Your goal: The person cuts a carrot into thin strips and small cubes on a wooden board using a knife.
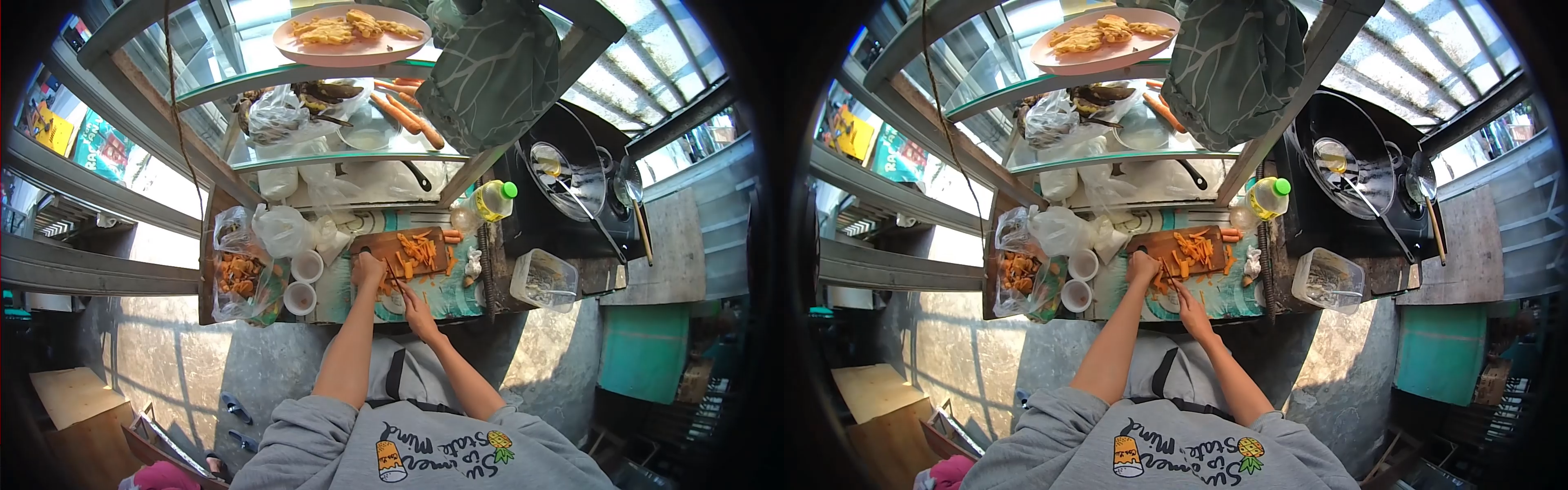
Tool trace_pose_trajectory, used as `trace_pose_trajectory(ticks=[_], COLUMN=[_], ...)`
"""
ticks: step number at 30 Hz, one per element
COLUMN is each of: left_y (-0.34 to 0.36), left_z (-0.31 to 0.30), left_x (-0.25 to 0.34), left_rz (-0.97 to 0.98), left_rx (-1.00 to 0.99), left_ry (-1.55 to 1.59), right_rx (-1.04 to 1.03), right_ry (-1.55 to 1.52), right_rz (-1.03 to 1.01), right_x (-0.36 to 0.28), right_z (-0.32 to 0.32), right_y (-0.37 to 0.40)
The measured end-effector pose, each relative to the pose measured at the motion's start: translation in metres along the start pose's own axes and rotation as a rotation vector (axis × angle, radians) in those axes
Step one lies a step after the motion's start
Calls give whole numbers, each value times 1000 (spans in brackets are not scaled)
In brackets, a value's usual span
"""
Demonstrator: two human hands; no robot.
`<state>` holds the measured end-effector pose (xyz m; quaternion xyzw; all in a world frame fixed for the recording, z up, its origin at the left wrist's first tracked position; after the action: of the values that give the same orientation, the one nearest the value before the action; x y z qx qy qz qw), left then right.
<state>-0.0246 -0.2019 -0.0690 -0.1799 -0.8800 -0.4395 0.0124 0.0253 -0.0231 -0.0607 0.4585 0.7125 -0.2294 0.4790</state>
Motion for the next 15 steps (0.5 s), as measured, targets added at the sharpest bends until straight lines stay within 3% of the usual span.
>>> trace_pose_trajectory(ticks=[4,8,10,15], left_y=[-1,-6,-9,-12], left_z=[-4,1,-2,1], left_x=[2,3,2,-2], left_rz=[16,35,33,118], left_rx=[3,-9,127,118], left_ry=[-22,-20,-13,11], right_rx=[-35,-57,-49,-71], right_ry=[92,193,182,304], right_rz=[104,74,88,122], right_x=[-6,-8,-6,-16], right_z=[2,4,4,4], right_y=[0,-2,-4,-11])
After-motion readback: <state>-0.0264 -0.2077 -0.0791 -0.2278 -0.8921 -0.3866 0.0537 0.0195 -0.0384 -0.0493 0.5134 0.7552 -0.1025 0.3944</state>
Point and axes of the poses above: each hand's wrist, its own y-axis away from the middle knuckle, its own z-axis out of the palm, x = y × z, the point moved 7 cm from there along -y, towards the middle knuckle, and after that the axes turned 9 degrees about -z, right-handed, at the moved point
